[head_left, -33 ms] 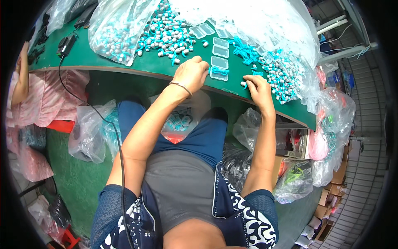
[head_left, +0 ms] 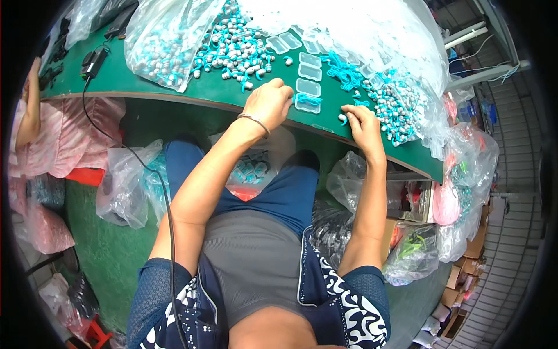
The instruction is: Packaging small blue and white toy parts or components into small clear plastic boxes.
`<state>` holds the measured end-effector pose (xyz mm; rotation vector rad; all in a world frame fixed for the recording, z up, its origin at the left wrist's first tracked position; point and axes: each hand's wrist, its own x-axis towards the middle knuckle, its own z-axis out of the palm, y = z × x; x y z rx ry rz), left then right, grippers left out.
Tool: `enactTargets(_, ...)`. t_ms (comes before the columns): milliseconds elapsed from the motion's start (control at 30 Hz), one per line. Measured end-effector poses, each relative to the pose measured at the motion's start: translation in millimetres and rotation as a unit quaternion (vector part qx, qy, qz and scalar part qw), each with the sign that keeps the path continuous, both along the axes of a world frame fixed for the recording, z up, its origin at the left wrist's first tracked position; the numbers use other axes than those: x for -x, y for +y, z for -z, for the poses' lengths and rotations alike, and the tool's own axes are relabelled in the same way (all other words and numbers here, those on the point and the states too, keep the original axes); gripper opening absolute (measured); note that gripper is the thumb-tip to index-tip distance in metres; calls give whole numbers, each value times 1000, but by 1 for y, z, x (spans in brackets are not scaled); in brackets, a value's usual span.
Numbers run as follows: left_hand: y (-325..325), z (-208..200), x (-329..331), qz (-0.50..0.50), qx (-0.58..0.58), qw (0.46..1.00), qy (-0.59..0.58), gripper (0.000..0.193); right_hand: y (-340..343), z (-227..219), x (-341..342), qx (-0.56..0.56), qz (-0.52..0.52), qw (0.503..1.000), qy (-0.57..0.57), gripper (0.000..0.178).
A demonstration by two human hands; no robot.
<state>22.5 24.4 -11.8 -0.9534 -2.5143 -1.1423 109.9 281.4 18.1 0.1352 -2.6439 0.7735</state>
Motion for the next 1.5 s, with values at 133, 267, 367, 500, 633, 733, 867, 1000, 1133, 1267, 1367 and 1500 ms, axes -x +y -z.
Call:
enactTargets(133, 1, 2, 1, 1, -2, 1000, -3, 9, -10, -4, -6, -4, 30, 999, -34, 12)
enactTargets(267, -1, 1, 0, -3, -55, 998, -27, 9, -16, -8, -7, -167, 16, 986, 18, 9)
enactTargets(367, -1, -3, -1, 14, -101, 994, -30, 9, -29, -6, -10, -286, 34, 957, 41, 6)
enactTargets(500, 9, -8, 2, 63, -95, 993, 18, 12, -45, -3, -14, -303, 102, 946, 60, 7)
enactTargets(633, 13, -12, 4, 73, -11, 997, 23, 13, -48, 7, -17, -300, 130, 942, 82, 11)
enactTargets(733, 15, -11, 4, 69, 6, 997, 29, 13, -49, 11, -22, -231, 96, 963, 103, 13)
enactTargets(867, 13, -11, 5, 68, 43, 997, 19, 16, -47, 17, -28, -80, 78, 988, 108, 15)
enactTargets(1000, 10, -15, 2, 54, 0, 998, 24, 26, -50, 9, -25, 97, 64, 989, 94, 15)
enactTargets(1133, 9, -9, 3, 61, 4, 997, 38, 37, -65, 2, -2, 85, 4, 986, 144, 16)
enactTargets(1267, 11, -4, 3, 68, 19, 997, 27, 39, -65, 11, 22, 4, -39, 986, 163, 15)
enactTargets(1367, 11, -3, 3, 68, 8, 997, 27, 38, -64, 17, 25, -4, -41, 989, 141, 13)
enactTargets(1500, 9, 1, 3, 67, -4, 997, 34, 38, -60, 16, 27, 3, -48, 994, 99, 11)
